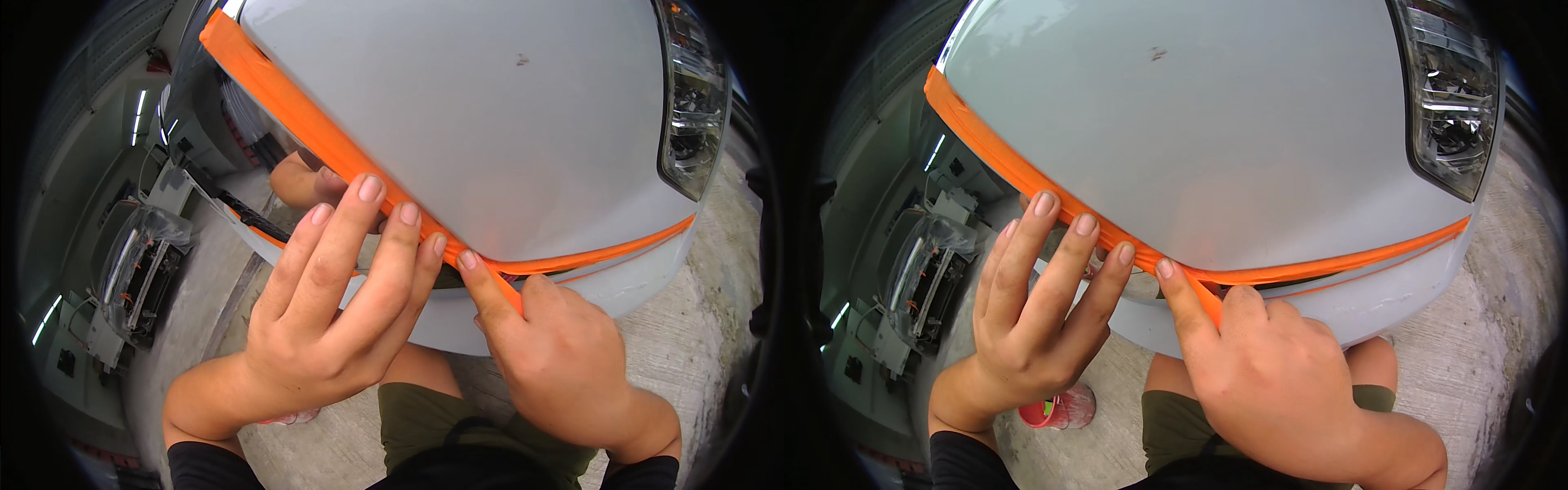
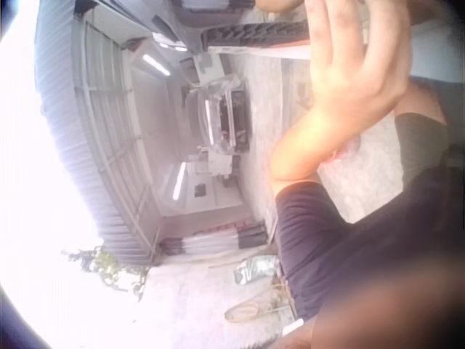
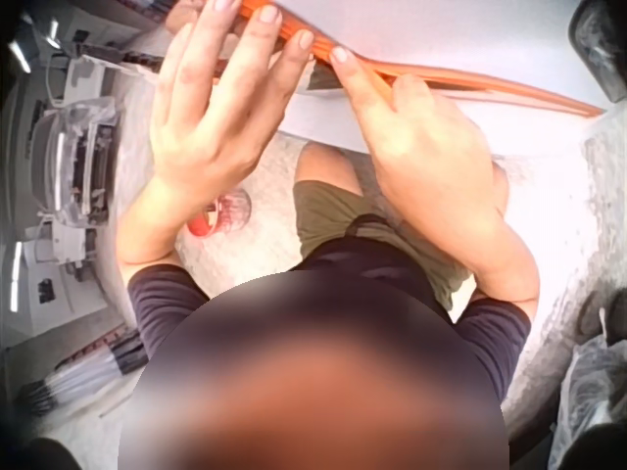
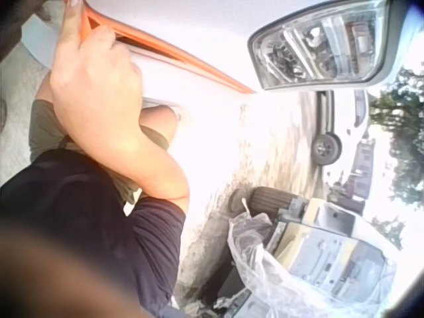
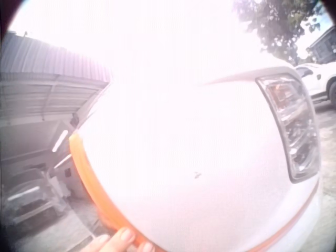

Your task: The person applies orange masking tape along the front bumper and headlight edges of a white car. They press the tape into crevices and smooth it along contours, working around the grille and wheel arch.

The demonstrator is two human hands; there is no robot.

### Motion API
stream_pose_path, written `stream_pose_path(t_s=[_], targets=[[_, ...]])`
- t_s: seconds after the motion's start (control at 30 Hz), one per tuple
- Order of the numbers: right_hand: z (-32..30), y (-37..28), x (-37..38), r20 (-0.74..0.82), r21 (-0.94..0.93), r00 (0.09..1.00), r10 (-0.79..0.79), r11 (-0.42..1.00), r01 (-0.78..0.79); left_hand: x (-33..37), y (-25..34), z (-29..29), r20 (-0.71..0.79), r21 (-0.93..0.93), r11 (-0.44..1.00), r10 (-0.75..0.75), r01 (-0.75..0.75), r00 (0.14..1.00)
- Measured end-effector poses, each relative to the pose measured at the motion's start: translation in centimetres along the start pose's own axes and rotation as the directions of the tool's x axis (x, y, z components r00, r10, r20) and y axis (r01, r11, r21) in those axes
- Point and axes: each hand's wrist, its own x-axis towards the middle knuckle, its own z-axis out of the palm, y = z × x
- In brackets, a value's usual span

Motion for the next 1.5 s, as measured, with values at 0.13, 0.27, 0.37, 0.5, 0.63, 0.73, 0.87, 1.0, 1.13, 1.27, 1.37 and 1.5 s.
stream_pose_path(t_s=[0.13,0.27,0.37,0.5,0.63,0.73,0.87,1.0,1.13,1.27,1.37,1.5], targets=[[0.2,-0.2,-0.3,0.072,0.053,0.997,0.022,0.998,-0.025,-0.1,0.1,0.4,-0.026,-0.001,1.0,0.001,-0.001,1.0],[0.4,0.0,-0.2,0.057,0.146,0.998,0.036,0.988,-0.044,0.2,-0.5,-0.1,-0.03,-0.042,0.999,0.017,-0.019,0.999],[0.8,0.3,-0.1,0.014,0.202,0.999,0.046,0.978,-0.047,1.2,-0.8,-0.8,0.017,-0.142,0.988,-0.051,0.053,0.999],[1.2,0.4,-0.4,-0.034,0.192,0.999,0.037,0.981,-0.03,3.2,-1.6,-1.1,0.006,-0.155,0.988,-0.026,0.027,1.0],[1.5,0.6,-0.8,-0.007,0.242,0.999,0.041,0.97,-0.038,4.1,-3.0,-1.2,-0.173,0.034,0.994,-0.097,0.104,0.98],[2.3,0.7,-0.9,-0.082,0.327,0.995,0.063,0.944,-0.033,3.4,-1.2,-0.4,-0.114,0.031,0.998,0.049,-0.046,0.992],[3.1,0.7,-1.1,-0.186,0.491,0.973,0.135,0.871,-0.027,1.8,1.2,1.2,-0.069,-0.066,0.998,-0.003,-0.002,0.998],[2.9,0.8,-1.4,-0.218,0.473,0.963,0.156,0.88,-0.036,1.2,1.4,3.3,-0.25,-0.136,0.988,0.04,-0.077,0.967],[2.9,-0.1,-0.9,-0.299,0.326,0.936,0.185,0.942,-0.082,1.1,1.3,4.8,-0.379,-0.224,0.971,-0.004,-0.087,0.925],[3.0,-1.5,-0.6,-0.353,0.184,0.908,0.223,0.969,-0.167,1.1,1.9,5.6,-0.418,-0.241,0.968,-0.031,-0.078,0.908],[3.7,-2.0,-0.1,-0.454,0.114,0.864,0.219,0.976,-0.188,1.1,2.2,5.8,-0.418,-0.237,0.97,-0.046,-0.06,0.907],[4.5,-2.2,0.1,-0.481,0.094,0.849,0.217,0.976,-0.196,1.0,2.2,6.1,-0.448,-0.254,0.965,-0.053,-0.07,0.893]])
